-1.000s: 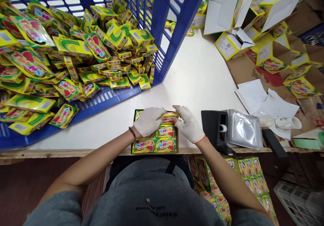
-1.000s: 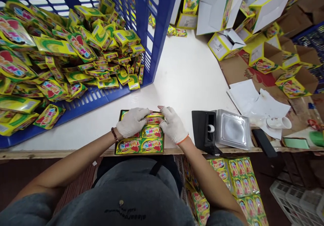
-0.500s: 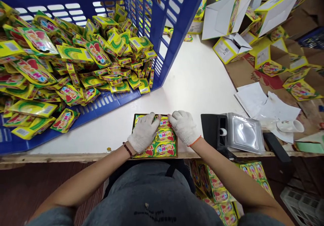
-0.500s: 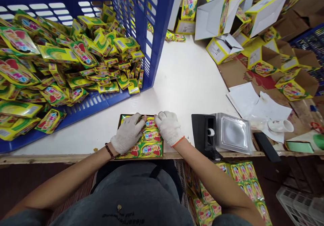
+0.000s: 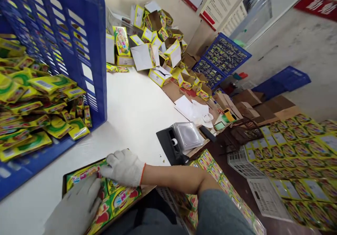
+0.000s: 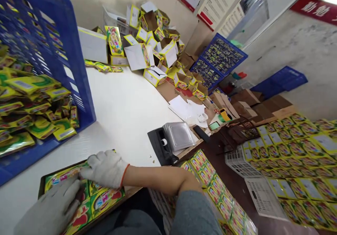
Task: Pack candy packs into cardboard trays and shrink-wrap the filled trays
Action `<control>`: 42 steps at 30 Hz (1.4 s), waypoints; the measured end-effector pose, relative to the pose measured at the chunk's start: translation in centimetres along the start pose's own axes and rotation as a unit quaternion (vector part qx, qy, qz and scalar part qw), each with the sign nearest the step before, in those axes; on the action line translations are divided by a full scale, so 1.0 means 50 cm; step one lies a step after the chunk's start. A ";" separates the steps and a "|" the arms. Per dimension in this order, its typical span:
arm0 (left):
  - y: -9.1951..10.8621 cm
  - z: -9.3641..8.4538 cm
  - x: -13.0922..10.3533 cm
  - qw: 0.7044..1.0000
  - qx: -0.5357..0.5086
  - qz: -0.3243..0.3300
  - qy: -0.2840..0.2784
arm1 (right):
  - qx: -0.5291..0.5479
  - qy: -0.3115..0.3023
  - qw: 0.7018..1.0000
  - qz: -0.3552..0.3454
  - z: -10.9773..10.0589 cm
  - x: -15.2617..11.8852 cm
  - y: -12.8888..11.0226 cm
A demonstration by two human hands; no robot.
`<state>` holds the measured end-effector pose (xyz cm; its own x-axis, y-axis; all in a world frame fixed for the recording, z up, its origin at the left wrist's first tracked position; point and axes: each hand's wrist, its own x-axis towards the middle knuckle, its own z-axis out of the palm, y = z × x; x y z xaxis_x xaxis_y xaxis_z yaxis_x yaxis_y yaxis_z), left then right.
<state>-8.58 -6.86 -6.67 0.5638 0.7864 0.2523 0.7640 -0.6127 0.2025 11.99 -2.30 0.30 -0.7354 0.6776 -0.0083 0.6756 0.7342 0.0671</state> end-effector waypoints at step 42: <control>0.086 -0.070 -0.023 0.987 -0.055 -0.092 -0.118 | -0.001 -0.188 0.974 0.127 -0.026 0.006 0.004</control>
<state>-7.04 -10.68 -2.79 0.4858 0.8738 -0.0227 0.8290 -0.4524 0.3289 11.84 -2.03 1.62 -0.4729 0.8057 -0.3565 0.8332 0.5405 0.1163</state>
